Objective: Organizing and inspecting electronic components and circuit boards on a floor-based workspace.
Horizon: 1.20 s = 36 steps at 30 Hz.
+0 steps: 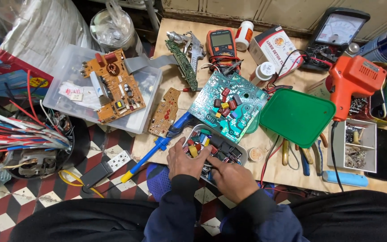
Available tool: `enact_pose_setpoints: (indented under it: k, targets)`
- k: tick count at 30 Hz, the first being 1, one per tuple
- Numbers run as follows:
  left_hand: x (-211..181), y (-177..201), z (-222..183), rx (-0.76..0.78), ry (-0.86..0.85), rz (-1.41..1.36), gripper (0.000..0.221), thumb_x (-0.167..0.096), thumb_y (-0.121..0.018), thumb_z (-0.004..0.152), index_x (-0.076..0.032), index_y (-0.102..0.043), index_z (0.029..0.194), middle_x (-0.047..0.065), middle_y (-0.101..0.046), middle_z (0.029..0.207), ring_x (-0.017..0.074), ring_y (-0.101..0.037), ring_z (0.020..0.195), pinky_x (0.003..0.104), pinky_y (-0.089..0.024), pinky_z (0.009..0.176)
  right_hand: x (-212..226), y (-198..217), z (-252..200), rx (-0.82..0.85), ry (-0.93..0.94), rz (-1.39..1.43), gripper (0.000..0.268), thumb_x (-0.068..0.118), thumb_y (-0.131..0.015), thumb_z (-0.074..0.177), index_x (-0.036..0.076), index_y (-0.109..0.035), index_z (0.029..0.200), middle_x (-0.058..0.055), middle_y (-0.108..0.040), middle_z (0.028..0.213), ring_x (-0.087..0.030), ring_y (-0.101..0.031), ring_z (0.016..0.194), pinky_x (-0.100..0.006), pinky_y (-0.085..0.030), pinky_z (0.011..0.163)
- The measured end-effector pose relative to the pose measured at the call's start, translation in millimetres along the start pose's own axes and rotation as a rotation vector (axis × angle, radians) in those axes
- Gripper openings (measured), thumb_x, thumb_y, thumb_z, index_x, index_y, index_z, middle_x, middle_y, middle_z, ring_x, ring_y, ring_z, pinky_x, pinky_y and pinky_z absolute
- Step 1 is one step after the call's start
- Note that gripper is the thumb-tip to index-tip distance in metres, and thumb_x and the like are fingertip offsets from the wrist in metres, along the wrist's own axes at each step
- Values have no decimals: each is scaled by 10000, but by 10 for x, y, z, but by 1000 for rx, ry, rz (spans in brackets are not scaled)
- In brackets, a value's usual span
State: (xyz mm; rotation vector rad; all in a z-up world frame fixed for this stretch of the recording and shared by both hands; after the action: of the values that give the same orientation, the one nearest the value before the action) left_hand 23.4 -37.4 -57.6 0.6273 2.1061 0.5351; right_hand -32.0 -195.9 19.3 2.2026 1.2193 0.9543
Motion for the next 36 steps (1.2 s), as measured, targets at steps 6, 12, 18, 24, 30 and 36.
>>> enact_pose_setpoints:
  k: [6,12,18,24,30,36]
  targets:
    - [158,-60,131,28,-11,131,725,-463,-779,914,-328,-542,1585,80,-582,1485,299,-564,1448,465,-503,1199,-202,102,139,-157,-128,149,519,464,-484,1060,522,-595,1563,-197,-834,1192,-457,-756,1209,-591,-586,1102]
    - [274,-45,149,7,-60,116,661,-279,-730,935,-309,-562,1573,109,-610,1445,341,-607,1398,469,-530,1171,-19,63,380,-135,-133,-144,605,412,-475,1090,411,-411,1692,-220,-823,1129,-462,-782,1168,-602,-599,1065]
    - [229,-22,148,24,-71,108,670,-245,-720,952,-341,-547,1592,90,-609,1453,321,-606,1403,448,-524,1177,-307,-146,638,-194,-138,-157,486,459,-486,1087,335,-536,1554,-196,-832,1035,-447,-814,1072,-604,-634,958]
    - [246,-12,82,41,-81,51,708,-188,-697,979,-321,-482,1641,123,-597,1483,352,-583,1439,460,-496,1218,-129,-190,482,-155,7,31,428,368,-528,1076,369,-653,1486,-203,-850,1011,-444,-821,1044,-591,-638,946]
    - [168,33,0,-57,-209,65,734,-193,-720,925,-242,-494,1622,132,-621,1453,354,-618,1360,467,-517,1147,109,-266,127,-239,163,39,537,293,-543,1025,348,-597,1557,-218,-823,873,-443,-799,808,-562,-629,794]
    - [-334,90,-295,-327,-685,163,665,-199,-826,848,-117,-622,1475,130,-657,1414,349,-634,1298,485,-509,1040,-139,-346,-94,-314,140,69,578,309,-582,983,323,-588,1561,-144,-833,940,-430,-774,798,-542,-605,712]
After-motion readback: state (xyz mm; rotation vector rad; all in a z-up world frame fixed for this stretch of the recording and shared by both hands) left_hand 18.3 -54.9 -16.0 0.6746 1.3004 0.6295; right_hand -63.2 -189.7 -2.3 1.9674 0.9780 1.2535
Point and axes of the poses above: each hand's wrist, its own z-axis towards the middle knuckle, its own y-axis out of the back of the hand, x = y × z, the point moved 3 cm from there along z, towards the middle knuckle
